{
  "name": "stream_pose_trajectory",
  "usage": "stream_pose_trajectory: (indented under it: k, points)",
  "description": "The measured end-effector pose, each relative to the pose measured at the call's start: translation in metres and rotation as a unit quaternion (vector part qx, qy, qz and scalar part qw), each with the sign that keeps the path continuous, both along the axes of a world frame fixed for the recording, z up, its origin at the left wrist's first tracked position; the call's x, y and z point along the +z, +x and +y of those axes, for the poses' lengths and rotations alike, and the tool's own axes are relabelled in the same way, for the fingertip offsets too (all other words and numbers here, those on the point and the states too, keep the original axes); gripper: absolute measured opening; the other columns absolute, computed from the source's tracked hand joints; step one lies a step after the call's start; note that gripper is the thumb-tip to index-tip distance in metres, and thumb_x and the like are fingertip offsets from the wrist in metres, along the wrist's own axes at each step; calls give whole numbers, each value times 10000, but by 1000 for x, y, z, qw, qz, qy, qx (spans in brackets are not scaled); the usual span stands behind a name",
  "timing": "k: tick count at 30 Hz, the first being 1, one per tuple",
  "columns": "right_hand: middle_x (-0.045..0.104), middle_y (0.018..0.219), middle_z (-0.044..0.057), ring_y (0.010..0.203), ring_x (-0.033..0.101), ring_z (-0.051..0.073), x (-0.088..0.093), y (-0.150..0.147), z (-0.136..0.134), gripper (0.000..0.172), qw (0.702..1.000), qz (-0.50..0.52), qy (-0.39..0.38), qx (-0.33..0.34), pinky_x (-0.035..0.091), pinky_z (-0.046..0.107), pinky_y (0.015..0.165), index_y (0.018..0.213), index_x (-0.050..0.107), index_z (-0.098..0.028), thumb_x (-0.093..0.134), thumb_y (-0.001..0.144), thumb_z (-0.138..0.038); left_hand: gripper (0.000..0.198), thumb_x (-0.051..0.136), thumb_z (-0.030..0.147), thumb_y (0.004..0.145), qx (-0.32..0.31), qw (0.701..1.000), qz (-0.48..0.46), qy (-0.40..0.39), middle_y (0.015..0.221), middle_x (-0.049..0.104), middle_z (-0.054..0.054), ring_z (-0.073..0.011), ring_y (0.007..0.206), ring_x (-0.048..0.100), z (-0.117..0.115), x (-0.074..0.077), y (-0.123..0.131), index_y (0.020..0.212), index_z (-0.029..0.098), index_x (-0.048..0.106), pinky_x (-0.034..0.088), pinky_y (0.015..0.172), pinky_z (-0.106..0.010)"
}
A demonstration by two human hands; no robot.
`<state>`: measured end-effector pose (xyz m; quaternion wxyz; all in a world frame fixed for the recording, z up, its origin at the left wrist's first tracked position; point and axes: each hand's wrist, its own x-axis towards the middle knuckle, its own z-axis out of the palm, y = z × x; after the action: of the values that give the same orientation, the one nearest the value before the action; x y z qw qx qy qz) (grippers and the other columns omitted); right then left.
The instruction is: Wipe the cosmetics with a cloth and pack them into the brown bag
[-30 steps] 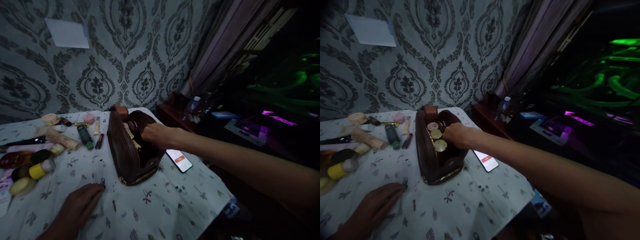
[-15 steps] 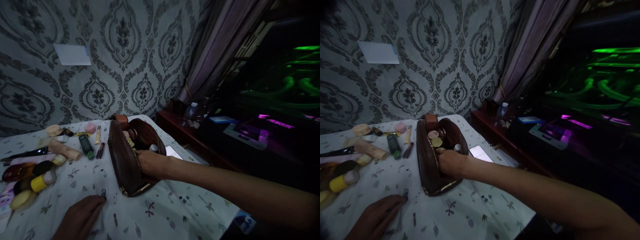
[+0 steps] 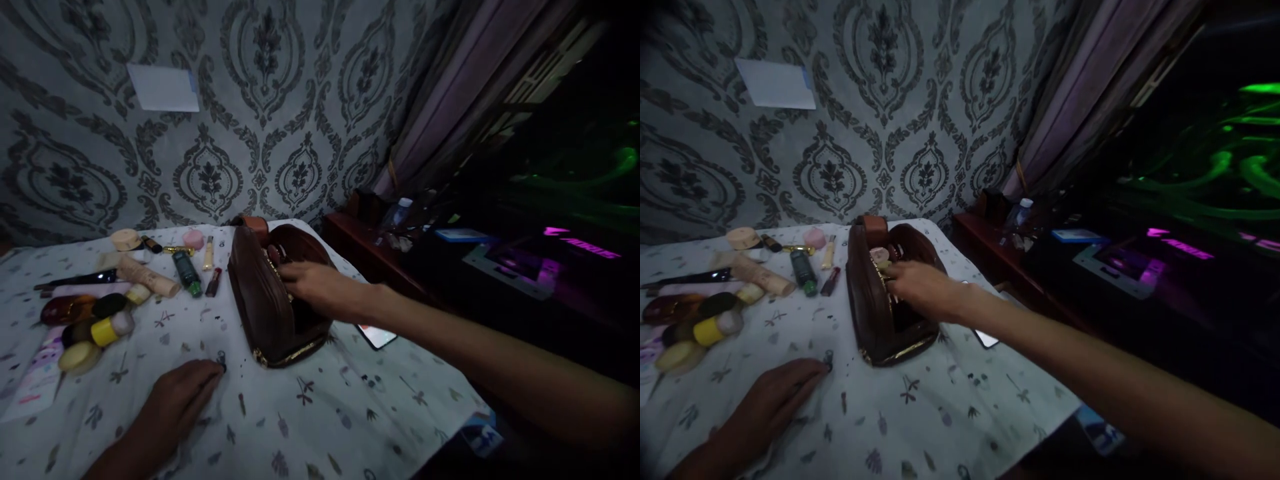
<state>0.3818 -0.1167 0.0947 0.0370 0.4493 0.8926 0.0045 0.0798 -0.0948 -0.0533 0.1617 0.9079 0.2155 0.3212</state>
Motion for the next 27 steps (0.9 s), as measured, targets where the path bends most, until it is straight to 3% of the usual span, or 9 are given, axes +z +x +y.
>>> stream_pose_trajectory:
  k: [2,5,9,15,19,23,27]
  points:
    - [653,1044,133,954,602,220,17,5,-7,207,994,-57,40,-84,416,346,835,981,673,-128,499,886,-71,303,416,385,999,2,1000,21,-19,905,766,-18,-139,773,739,0,0,0,977,231,676,609,701,-219]
    - [670,992,132,927,599,233,30,9,-17,148,980,-137,37,-140,371,344,803,925,676,-125,538,927,-177,319,401,383,1002,3,999,34,-26,924,765,-22,-143,795,737,-1,1,-1,977,228,678,608,718,-234]
    - [696,964,110,960,597,238,24,6,-22,137,973,-182,31,-141,310,345,799,891,684,-140,561,925,-192,321,403,394,998,6,999,28,-24,939,765,-28,-155,817,737,-2,0,-3,992,225,676,608,741,-256]
    - [706,1022,113,955,606,236,14,-1,-18,251,971,-178,50,-153,279,338,777,1103,645,-141,643,881,-256,310,396,381,1002,4,998,40,-38,939,759,-33,-166,820,733,-3,-2,-3,997,225,663,607,734,-285]
    - [709,1014,108,975,613,228,15,-3,-15,196,968,-192,32,-160,286,340,775,989,704,-167,517,933,-155,312,391,382,1002,10,998,50,-46,952,759,-33,-171,831,732,-3,-2,-4,996,225,662,608,751,-303]
    - [709,1024,140,970,627,240,16,-5,-10,218,957,-208,31,-198,304,347,771,923,728,-126,512,911,-103,304,404,380,995,7,998,44,-47,976,760,-38,-173,855,730,-2,-4,-4,1009,226,665,603,770,-300]
    - [716,1007,145,965,635,245,15,-6,-8,204,959,-207,34,-193,317,347,770,909,730,-117,533,879,-72,300,374,343,1009,6,997,65,-35,985,753,-35,-169,867,724,-2,-5,-3,1012,228,651,589,767,-292]
